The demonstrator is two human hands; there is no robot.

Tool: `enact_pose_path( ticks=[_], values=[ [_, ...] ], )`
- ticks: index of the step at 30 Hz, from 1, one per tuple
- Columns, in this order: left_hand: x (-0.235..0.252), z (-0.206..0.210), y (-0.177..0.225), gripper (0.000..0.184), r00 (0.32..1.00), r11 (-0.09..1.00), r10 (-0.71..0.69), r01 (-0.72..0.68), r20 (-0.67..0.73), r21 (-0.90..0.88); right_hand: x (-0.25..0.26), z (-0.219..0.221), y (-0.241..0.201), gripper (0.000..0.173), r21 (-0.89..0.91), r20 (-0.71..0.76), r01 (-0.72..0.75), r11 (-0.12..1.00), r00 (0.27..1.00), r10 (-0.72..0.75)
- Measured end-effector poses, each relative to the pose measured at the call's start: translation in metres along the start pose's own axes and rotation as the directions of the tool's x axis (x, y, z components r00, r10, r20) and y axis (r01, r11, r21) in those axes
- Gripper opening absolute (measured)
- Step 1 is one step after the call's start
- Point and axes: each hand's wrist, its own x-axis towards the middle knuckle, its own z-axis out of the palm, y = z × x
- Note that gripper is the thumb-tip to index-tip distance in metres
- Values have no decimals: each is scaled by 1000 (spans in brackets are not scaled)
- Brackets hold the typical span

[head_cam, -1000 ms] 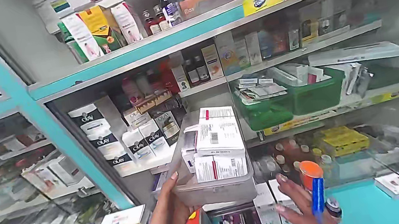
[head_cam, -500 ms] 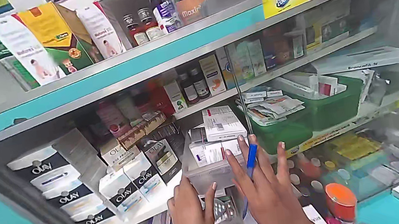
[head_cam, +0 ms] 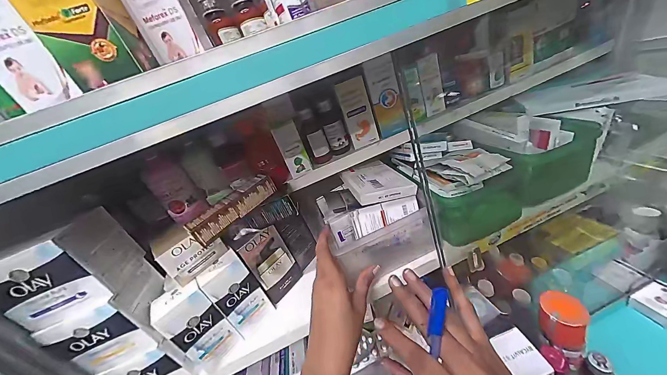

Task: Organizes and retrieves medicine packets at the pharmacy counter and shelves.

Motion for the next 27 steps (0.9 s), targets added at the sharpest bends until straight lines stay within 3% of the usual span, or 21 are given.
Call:
enact_pose_path(
  ticks=[4, 6, 8, 12, 15, 17, 18, 21, 23, 24, 25, 27],
  values=[
    [0, 3, -6, 87, 1000, 994, 9, -7, 17, -106, -7, -8, 2, 26, 89, 16, -19, 996, 1000, 17],
    [-3, -6, -3, 87, 995, 995, -28, 37, 96, -94, -6, -5, 3, 28, 137, 13, -9, 991, 1000, 7],
    [-9, -22, 3, 74, 993, 999, -30, 35, 113, -39, -1, -2, 4, 31, 206, 5, -2, 979, 1000, 1],
    [-30, -57, 8, 40, 979, 972, 81, -36, -190, 232, 23, 12, -5, 30, 432, -36, -1, 902, 999, 18],
    [-40, -65, 0, 30, 957, 980, 118, -68, -267, 189, 38, 36, -23, 31, 488, -31, -14, 873, 999, 33],
    [-51, -67, -4, 34, 986, 996, -7, -9, -169, -92, 42, 49, -36, 25, 375, -8, -45, 926, 999, 52],
    [-58, -73, -2, 39, 994, 966, -98, 81, -55, -245, 44, 52, -41, 23, 265, 24, -57, 963, 998, 52],
    [-85, -92, 4, 43, 943, 847, -203, 304, 264, -436, 41, 58, -53, 49, 147, 162, -35, 989, 987, 11],
    [-99, -99, 2, 38, 911, 796, -215, 372, 351, -478, 43, 56, -58, 90, 289, 317, -40, 956, 947, -57],
    [-104, -102, -1, 33, 903, 766, -226, 396, 365, -506, 46, 55, -58, 99, 402, 389, -84, 912, 917, -87],
    [-107, -106, -4, 28, 898, 733, -239, 417, 370, -538, 50, 56, -57, 98, 538, 432, -168, 826, 896, -100],
    [-111, -113, -10, 25, 895, 684, -276, 439, 350, -583, 55, 67, -52, 76, 752, 413, -287, 594, 907, -83]
  ],
)
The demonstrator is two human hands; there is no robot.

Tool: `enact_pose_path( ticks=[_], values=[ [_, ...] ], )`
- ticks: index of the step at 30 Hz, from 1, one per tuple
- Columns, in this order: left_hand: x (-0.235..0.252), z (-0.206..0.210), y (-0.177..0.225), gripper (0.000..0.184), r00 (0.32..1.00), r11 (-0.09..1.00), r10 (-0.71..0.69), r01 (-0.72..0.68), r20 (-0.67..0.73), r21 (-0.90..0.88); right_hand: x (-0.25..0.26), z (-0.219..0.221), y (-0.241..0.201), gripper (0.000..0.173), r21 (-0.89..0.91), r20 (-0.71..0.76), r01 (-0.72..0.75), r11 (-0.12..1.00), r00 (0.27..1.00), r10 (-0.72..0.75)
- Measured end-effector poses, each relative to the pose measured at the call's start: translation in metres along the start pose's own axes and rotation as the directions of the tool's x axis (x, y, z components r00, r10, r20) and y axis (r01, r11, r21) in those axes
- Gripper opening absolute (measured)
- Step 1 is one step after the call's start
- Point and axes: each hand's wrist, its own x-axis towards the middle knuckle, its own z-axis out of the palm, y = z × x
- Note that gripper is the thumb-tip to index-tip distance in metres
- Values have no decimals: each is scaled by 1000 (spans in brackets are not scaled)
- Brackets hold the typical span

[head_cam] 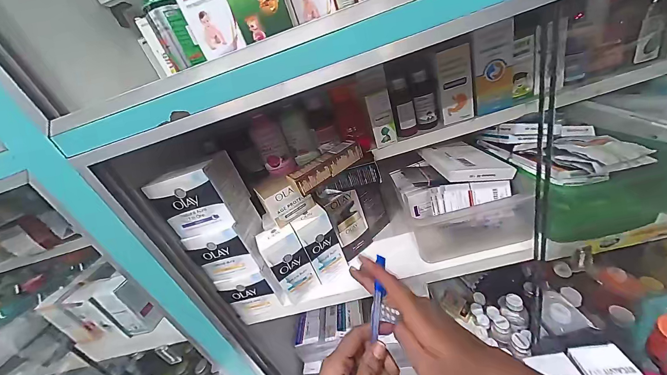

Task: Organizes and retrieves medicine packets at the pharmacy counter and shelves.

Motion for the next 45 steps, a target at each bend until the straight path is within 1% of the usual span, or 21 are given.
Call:
enact_pose_path(
  ticks=[1, 3, 5, 7, 10, 12, 14, 15, 18, 20, 22, 25, 29, 32, 37, 42, 45],
  values=[
    [-1, -2, -2, 23, 999, 1000, 9, -9, -35, -4, 4, 5, 5, 69, 68, -79, 36, 997, 996, -31],
    [-3, -3, -5, 23, 993, 996, 40, -31, -107, 83, 12, 19, 10, 68, 84, -206, 83, 993, 976, -65],
    [-3, -3, -7, 22, 986, 979, 63, -30, -157, 200, 17, 27, 10, 70, 88, -241, 113, 990, 966, -89],
    [-6, -7, -7, 21, 983, 983, 49, -16, -178, 182, 20, 28, 9, 71, 83, -300, 131, 988, 949, -100],
    [-11, -15, -7, 17, 977, 997, 50, -37, -208, 66, 31, 24, 19, 72, 83, -426, 42, 996, 905, -2],
    [-12, -16, -6, 17, 968, 997, 83, -80, -235, 23, 46, 22, 30, 70, 27, -479, -95, 995, 873, 96],
    [-10, -17, -3, 22, 947, 989, 150, -141, -285, 54, 66, 16, 36, 76, 28, -493, -246, 969, 840, 227],
    [-9, -19, -2, 24, 930, 983, 182, -160, -318, 95, 76, 11, 37, 77, 51, -499, -295, 954, 820, 280],
    [-7, -29, -5, 29, 860, 932, 296, -164, -417, 324, 100, -2, 48, 75, 186, -512, -311, 932, 779, 362],
    [-6, -38, -9, 47, 820, 890, 346, -133, -456, 437, 105, -6, 49, 72, 258, -485, -349, 901, 760, 433],
    [-8, -46, -10, 61, 814, 874, 340, -89, -471, 478, 104, -4, 51, 70, 226, -494, -362, 904, 758, 427],
    [-9, -52, -13, 66, 820, 893, 300, -62, -488, 446, 96, 1, 52, 73, 110, -528, -360, 926, 769, 362],
    [-7, -56, -21, 66, 848, 926, 242, -56, -472, 374, 83, 5, 38, 85, 31, -517, -420, 907, 770, 374],
    [-5, -58, -28, 65, 870, 936, 219, -59, -443, 347, 72, 9, 28, 94, -58, -516, -420, 906, 789, 333],
    [-1, -56, -30, 65, 894, 951, 171, -40, -414, 307, 53, 16, 14, 104, -208, -520, -436, 876, 808, 278],
    [0, -53, -30, 66, 892, 960, 169, -52, -419, 277, 39, 20, -1, 106, -252, -525, -425, 870, 815, 246],
    [0, -53, -30, 68, 897, 959, 167, -51, -409, 280, 31, 21, -11, 107, -239, -514, -435, 868, 815, 267]
  ],
)
